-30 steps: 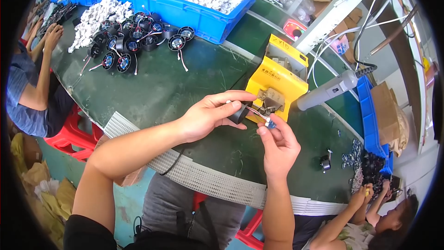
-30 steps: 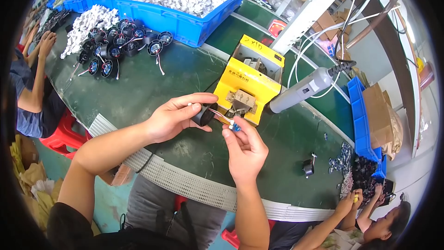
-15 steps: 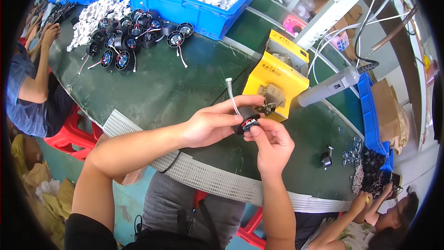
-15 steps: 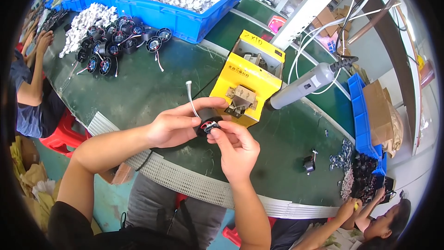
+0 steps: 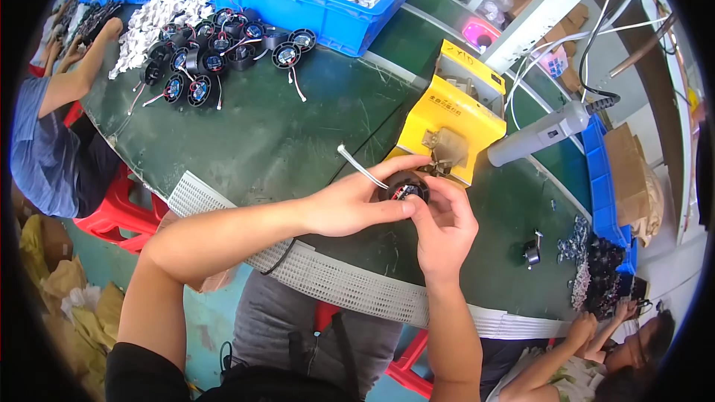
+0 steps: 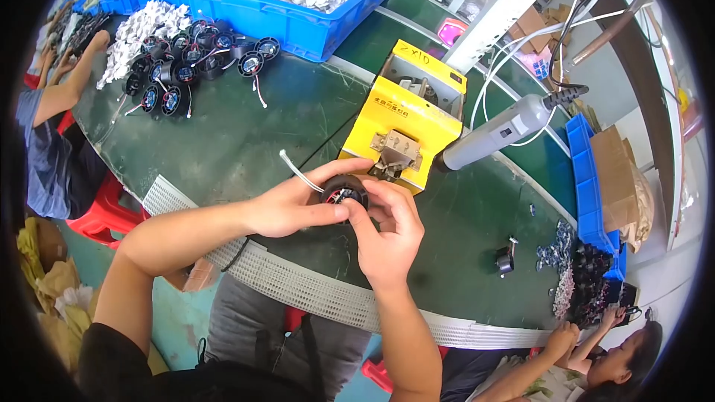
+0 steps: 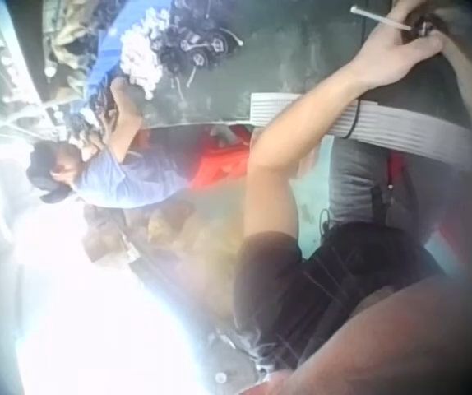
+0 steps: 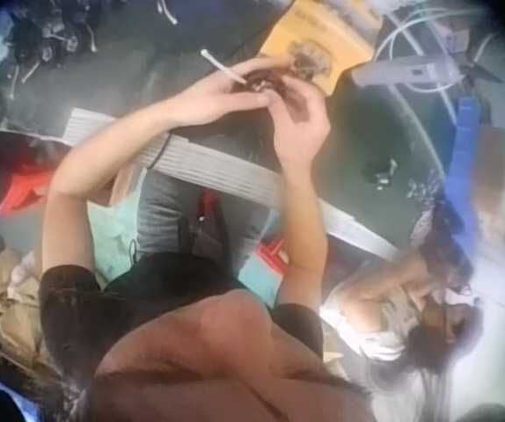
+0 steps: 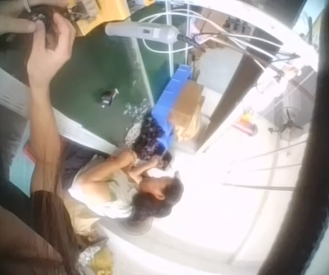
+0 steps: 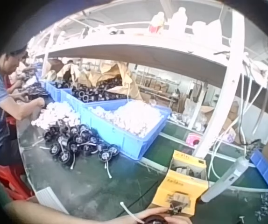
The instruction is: The person assembles small electronic cooling fans by securing their plastic casings with screws using an electric screwdriver.
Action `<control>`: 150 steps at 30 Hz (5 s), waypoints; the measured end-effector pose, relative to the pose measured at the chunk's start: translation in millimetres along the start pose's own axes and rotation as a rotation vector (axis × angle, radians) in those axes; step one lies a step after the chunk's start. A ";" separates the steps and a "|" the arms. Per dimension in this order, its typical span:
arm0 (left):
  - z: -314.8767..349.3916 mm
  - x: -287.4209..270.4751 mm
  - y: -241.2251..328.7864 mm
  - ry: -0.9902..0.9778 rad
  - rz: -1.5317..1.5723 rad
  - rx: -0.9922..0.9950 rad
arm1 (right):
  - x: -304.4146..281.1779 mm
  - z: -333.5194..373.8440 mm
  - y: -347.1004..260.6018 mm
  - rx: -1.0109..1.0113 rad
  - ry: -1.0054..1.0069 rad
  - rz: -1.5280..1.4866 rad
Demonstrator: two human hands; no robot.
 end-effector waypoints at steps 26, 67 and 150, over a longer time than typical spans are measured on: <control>-13.6 -19.2 -26.6 0.077 0.079 -0.427 | 10.7 -106.5 -28.7 -0.324 0.339 0.116; -15.1 -21.5 -25.1 0.126 0.061 -0.425 | 36.1 -41.9 -19.9 -0.219 0.269 -0.155; -65.1 -0.8 143.9 0.666 -1.466 1.066 | -57.7 17.4 -39.2 0.085 0.236 0.055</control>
Point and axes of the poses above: each hand's wrist, its own z-axis away from the middle knuckle, its own x-axis out of the palm, y = z × x, the point moved 4 cm from there along -z, towards the middle knuckle, and after that the axes turned 12 degrees about -x, right-handed, at the moved point
